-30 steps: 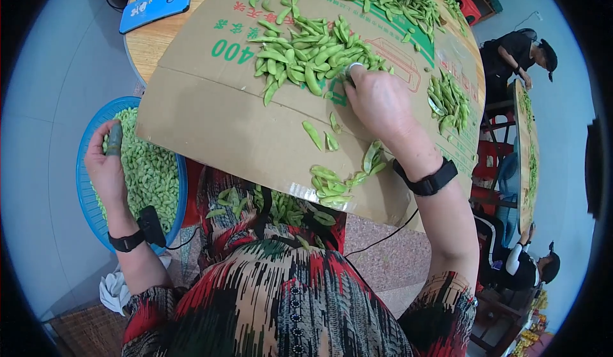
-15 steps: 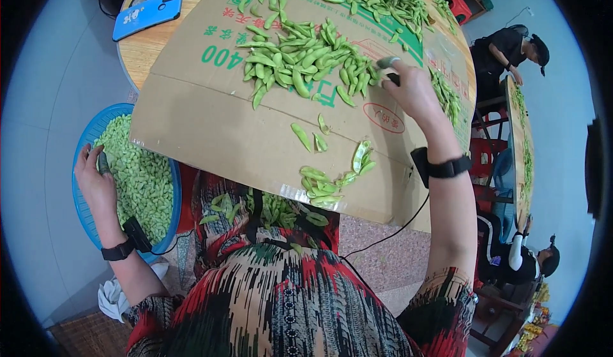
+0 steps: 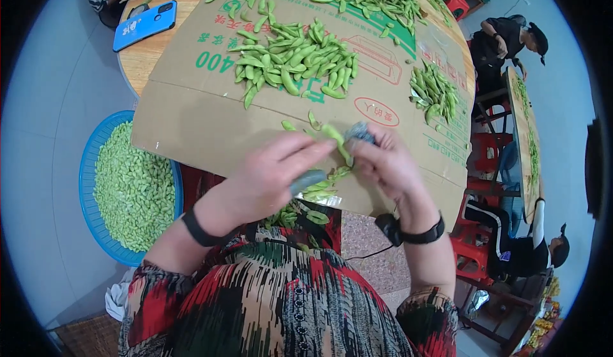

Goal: Shelling green pea pods by hand using a thumb-mounted blade to open the pods.

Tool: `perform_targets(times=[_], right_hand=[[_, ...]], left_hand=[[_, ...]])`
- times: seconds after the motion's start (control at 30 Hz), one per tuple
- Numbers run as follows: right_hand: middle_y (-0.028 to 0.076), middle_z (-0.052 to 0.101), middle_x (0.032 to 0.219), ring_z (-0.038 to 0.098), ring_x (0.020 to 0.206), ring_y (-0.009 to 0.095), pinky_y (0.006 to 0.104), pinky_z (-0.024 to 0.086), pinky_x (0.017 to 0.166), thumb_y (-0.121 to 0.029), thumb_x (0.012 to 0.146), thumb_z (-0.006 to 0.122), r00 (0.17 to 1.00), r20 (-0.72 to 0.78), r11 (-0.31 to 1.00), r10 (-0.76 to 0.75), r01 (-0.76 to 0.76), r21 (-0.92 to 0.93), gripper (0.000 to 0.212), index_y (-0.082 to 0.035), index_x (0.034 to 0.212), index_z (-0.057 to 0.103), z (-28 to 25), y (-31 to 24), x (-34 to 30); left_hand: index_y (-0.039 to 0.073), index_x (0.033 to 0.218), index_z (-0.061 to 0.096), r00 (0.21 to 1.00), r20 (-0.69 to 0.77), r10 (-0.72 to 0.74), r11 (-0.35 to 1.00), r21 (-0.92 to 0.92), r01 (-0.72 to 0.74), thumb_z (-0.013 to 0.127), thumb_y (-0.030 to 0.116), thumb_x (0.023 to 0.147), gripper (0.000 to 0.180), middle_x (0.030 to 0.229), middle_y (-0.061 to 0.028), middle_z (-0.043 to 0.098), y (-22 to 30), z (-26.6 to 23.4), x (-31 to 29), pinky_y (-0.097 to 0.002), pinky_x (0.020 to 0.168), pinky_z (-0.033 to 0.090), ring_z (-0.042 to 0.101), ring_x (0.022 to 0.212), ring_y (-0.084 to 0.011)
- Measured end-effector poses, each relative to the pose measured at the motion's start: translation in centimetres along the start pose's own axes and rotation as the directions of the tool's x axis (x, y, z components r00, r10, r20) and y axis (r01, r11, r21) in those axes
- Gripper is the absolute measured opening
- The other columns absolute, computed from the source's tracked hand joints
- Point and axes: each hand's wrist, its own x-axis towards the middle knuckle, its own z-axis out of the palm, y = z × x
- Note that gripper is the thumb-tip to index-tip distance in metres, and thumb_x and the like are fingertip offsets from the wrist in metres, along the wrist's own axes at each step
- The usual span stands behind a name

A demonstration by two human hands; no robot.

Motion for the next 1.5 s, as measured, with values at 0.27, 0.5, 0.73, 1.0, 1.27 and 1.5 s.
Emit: perform_targets(times=[0.27,0.5,0.73,1.0,1.27,1.5], right_hand=[[-0.006,0.043,0.061,0.036,0.050,0.002,0.0182,0.026,0.043,-0.017,0.091,0.052,0.964,-0.031,0.959,-0.264,0.265,0.101,0.013,-0.005,0.091,0.055,0.9,3.6,-2.2],[-0.004,0.041,0.065,0.034,0.054,0.004,0.0188,0.028,0.048,-0.021,0.097,0.035,0.964,0.107,0.950,-0.243,0.214,0.228,0.020,-0.005,0.093,0.047,1.6,4.6,-2.4],[-0.002,0.045,0.066,0.036,0.053,0.004,0.0182,0.031,0.047,-0.017,0.097,0.036,0.967,0.201,0.903,-0.156,0.057,0.426,0.018,-0.005,0.092,0.049,1.3,4.5,-2.2],[0.000,0.046,0.067,0.035,0.049,0.003,0.0162,0.027,0.042,-0.014,0.096,0.040,0.971,0.182,0.872,-0.158,0.051,0.488,0.014,-0.005,0.100,0.050,1.6,5.6,-2.0],[-0.005,0.043,0.059,0.032,0.047,0.002,0.0176,0.025,0.042,-0.014,0.094,0.046,0.968,-0.023,0.952,-0.249,0.249,0.178,0.013,-0.006,0.093,0.056,1.9,5.9,-2.0],[-0.007,0.043,0.056,0.036,0.049,0.001,0.0175,0.027,0.043,-0.018,0.093,0.048,0.989,-0.011,0.986,-0.149,0.149,0.074,0.018,-0.008,0.080,0.056,1.0,4.1,-1.4]], left_hand=[[0.001,0.097,0.061,0.926,0.090,-0.367,0.728,-0.592,0.346,0.065,0.006,0.079,0.019,0.077,-0.0034,0.061,-1.0,3.3,0.8,-0.0232,0.061,0.045,0.057,0.068,-0.0108],[0.002,0.092,0.056,0.825,0.124,-0.552,0.484,-0.758,0.438,0.054,0.005,0.087,0.006,0.075,0.0033,0.055,-0.1,4.6,1.7,-0.0193,0.060,0.041,0.049,0.068,-0.0032],[0.002,0.089,0.056,0.828,0.050,-0.558,0.647,-0.599,0.471,0.057,0.007,0.084,0.008,0.072,-0.0002,0.055,-0.6,5.2,1.1,-0.0225,0.058,0.042,0.050,0.067,-0.0053],[0.003,0.086,0.057,0.843,0.223,-0.490,0.410,-0.794,0.449,0.060,0.010,0.083,0.008,0.075,0.0033,0.054,-0.5,4.9,1.2,-0.0212,0.059,0.041,0.049,0.069,-0.0039],[0.004,0.087,0.057,0.833,0.340,-0.438,0.477,-0.697,0.535,0.065,0.009,0.082,0.011,0.076,0.0019,0.057,-0.4,3.9,1.7,-0.0191,0.060,0.042,0.052,0.066,-0.0049],[-0.002,0.106,0.059,0.780,0.470,-0.413,0.111,-0.824,0.555,0.056,0.004,0.086,0.021,0.084,-0.0027,0.061,-1.8,2.9,1.6,-0.0199,0.059,0.045,0.052,0.063,-0.0064]])
